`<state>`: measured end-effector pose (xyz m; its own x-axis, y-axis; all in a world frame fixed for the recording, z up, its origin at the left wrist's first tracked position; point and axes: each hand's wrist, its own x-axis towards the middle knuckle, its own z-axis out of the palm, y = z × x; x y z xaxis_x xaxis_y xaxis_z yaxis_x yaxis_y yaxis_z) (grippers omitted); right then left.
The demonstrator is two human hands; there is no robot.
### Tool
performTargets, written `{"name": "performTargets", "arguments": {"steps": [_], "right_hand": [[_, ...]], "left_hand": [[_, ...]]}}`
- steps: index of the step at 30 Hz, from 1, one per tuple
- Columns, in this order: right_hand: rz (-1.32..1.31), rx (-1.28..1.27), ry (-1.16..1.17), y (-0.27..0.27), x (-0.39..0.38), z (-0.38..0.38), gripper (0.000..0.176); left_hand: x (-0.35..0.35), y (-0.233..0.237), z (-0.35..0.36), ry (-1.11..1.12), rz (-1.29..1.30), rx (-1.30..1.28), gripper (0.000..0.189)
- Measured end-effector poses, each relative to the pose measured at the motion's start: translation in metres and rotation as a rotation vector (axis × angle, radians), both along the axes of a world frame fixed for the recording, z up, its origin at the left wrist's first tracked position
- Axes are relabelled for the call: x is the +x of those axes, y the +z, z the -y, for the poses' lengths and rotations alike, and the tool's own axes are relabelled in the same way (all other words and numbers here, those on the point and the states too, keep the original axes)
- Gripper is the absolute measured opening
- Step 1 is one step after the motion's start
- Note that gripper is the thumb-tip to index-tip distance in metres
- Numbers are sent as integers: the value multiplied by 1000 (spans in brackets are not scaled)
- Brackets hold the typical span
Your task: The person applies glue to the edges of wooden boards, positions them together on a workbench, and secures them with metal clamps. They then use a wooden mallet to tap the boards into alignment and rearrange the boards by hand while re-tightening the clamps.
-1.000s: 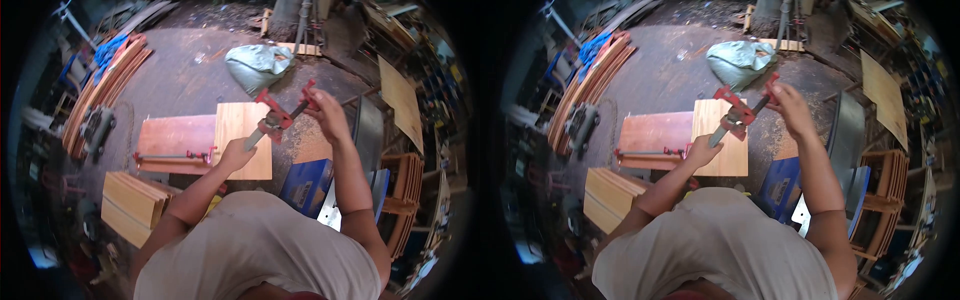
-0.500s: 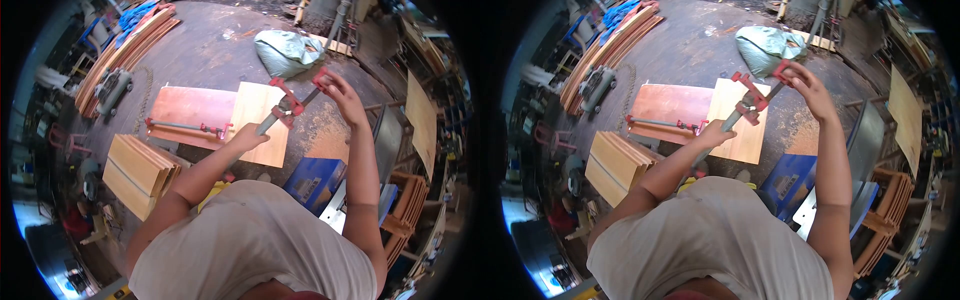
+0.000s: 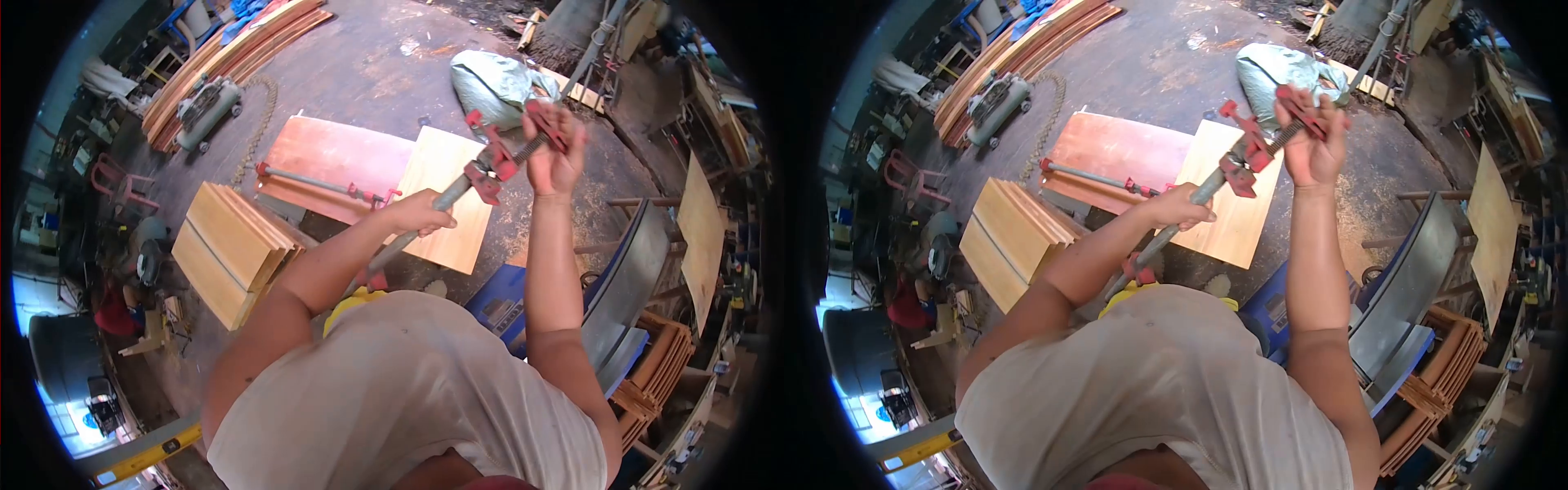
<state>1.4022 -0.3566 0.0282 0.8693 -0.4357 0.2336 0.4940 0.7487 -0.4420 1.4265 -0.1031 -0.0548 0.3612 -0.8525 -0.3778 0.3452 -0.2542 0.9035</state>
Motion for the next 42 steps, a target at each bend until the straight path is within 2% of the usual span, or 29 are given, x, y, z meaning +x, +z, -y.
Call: {"name": "performTargets", "arguments": {"steps": [2, 4, 5, 6, 8, 9, 10, 12, 13, 14, 16, 18, 20, 21, 22, 23, 24, 25, 27, 28, 30, 31, 33, 34, 36, 37, 40, 41, 42], "right_hand": [[-37, -99, 102, -6, 2, 13, 41], [-500, -886, -656, -2, 1, 18, 43], [-267, -994, -862, 24, -4, -2, 34], [-265, -996, -863, 36, -3, -13, 34], [-566, -1662, -548, 47, -5, -31, 23], [-585, -1407, -538, 50, -2, -36, 25], [-581, -1407, -546, 43, 2, -30, 25], [6, -857, -362, 26, 8, -14, 28], [288, -790, -161, 26, 8, -6, 25], [292, -792, -158, 29, 11, -6, 25], [549, -561, -21, 32, 18, -13, 25], [508, -573, -61, 36, 19, -22, 19], [30, -367, -203, 24, 18, -22, 20], [-212, -488, -330, 19, 20, -14, 32], [-210, -491, -312, 16, 18, -2, 32], [-312, -721, -329, 28, 9, 0, 33], [-406, -953, -340, 41, 4, 1, 34], [-396, -958, -307, 57, 3, 0, 34], [-768, -1605, -35, 72, 4, -5, 45], [-722, -1821, -168, 61, 12, 4, 55], [-814, -2171, -597, 76, -5, -32, 58], [-797, -2175, -586, 77, -8, -37, 58], [-657, -2103, -937, 77, -8, -45, 42], [-648, -2099, -930, 68, -4, -40, 42], [84, -1269, -641, 55, 4, -33, 23], [263, -1242, -706, 52, 9, -28, 14], [116, -1146, -775, 50, 9, -47, 14], [-155, -1049, -650, 38, 11, -43, 13], [-159, -1049, -650, 24, 14, -37, 13]], "left_hand": [[2, -4, -2, 44, 117, 64, 21], [-3, -4, -4, 274, 476, 347, 27], [-2, -16, -4, 297, 576, 380, 31], [-3, -16, -2, 298, 576, 377, 31], [-16, -12, -1, 347, 667, 237, 26], [-21, -7, -3, 342, 667, 236, 26], [-21, 1, -4, 303, 574, 260, 25], [-15, 8, -10, 273, 489, 276, 24], [-10, 8, -17, 166, 328, 198, 23], [-6, 9, -20, 58, 168, 120, 22], [-3, 8, -23, 55, 109, 62, 21], [0, 13, -23, 58, 65, -2, 20], [-9, 16, -22, 291, 351, 195, 20], [-10, 12, -23, 306, 352, 197, 20], [-11, 4, -24, 366, 554, 235, 21], [-14, -1, -25, 426, 751, 278, 22], [-22, -1, -24, 451, 742, 290, 22], [-31, 3, -21, 484, 801, 309, 24], [-44, 7, -18, 502, 836, 333, 29], [-44, 8, -16, 488, 818, 324, 31], [-42, 12, -17, 489, 836, 340, 31], [-43, 19, -18, 450, 795, 346, 31], [-43, 21, -20, 428, 802, 290, 28], [-40, 23, -25, 435, 803, 299, 28], [-31, 39, -33, 166, 372, 171, 27], [-30, 39, -34, 123, 249, 49, 28], [-20, 20, -33, 94, 151, -20, 26], [-21, 26, -32, 180, 243, 72, 26], [-23, 18, -30, 177, 240, 73, 26]]}}
